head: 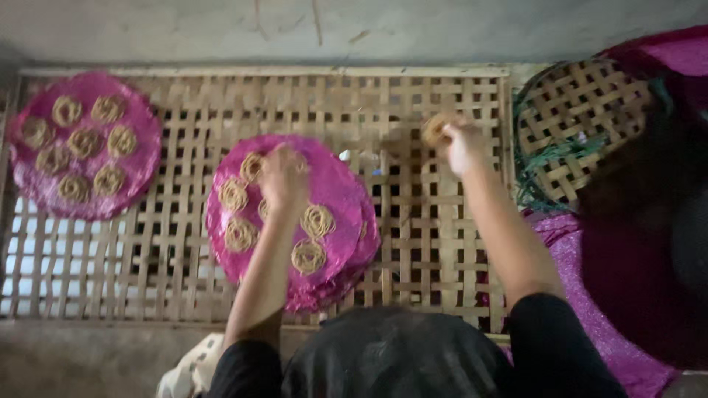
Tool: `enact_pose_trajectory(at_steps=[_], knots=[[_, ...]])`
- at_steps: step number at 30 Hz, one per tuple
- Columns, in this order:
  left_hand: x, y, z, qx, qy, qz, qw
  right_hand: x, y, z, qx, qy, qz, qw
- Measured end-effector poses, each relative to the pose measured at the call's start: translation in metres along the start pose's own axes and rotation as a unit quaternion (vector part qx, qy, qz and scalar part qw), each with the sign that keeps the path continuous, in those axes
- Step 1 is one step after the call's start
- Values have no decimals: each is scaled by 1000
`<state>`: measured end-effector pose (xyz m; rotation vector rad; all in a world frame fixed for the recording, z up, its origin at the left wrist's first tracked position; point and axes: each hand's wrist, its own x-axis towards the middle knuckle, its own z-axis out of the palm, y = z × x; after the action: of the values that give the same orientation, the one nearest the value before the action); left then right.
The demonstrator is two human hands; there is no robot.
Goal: The person carries bamboo lattice trays into the work area, then picks up coiled noodle nests one at a time and arranges them in circles on round pink plastic-covered discs set on the trays, filling each disc before starting the next. At the end the person lifts a filled tray.
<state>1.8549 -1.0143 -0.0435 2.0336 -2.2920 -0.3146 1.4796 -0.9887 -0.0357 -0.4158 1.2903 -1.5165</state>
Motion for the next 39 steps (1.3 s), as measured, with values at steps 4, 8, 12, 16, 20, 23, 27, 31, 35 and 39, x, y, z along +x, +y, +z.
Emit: enact_pose_trajectory(at_steps=[4,8,12,16,20,23,27,31,35,39], knots=[[21,-43,18,58,-4,17,998,50,-52,-22,-192,89,-163,964],[27,-46,17,24,-56,-10,998,67,-71,-29,-528,186,-230,796],[24,-36,-11,-64,-36,13,997,53,-72,-21,-670,222,-331,626],[3,28,-27,-241,-97,-7,966,-5,-31,18,-83,-8,-89,993],[-24,105,-10,-418,-165,83,889,-53,26,40,-33,-214,229,949],[-23,83,3,-295,-21,107,949,-43,27,18,-85,-207,115,968],[-6,-26,11,-49,208,65,975,-1,-19,-36,-294,2,72,953],[-6,-86,23,-11,103,-103,989,20,-49,-66,-668,73,-237,701],[1,-96,20,-29,119,-98,988,27,-54,-74,-706,119,-200,669],[12,-94,3,-139,113,-95,979,16,-46,-60,-761,225,-290,535]])
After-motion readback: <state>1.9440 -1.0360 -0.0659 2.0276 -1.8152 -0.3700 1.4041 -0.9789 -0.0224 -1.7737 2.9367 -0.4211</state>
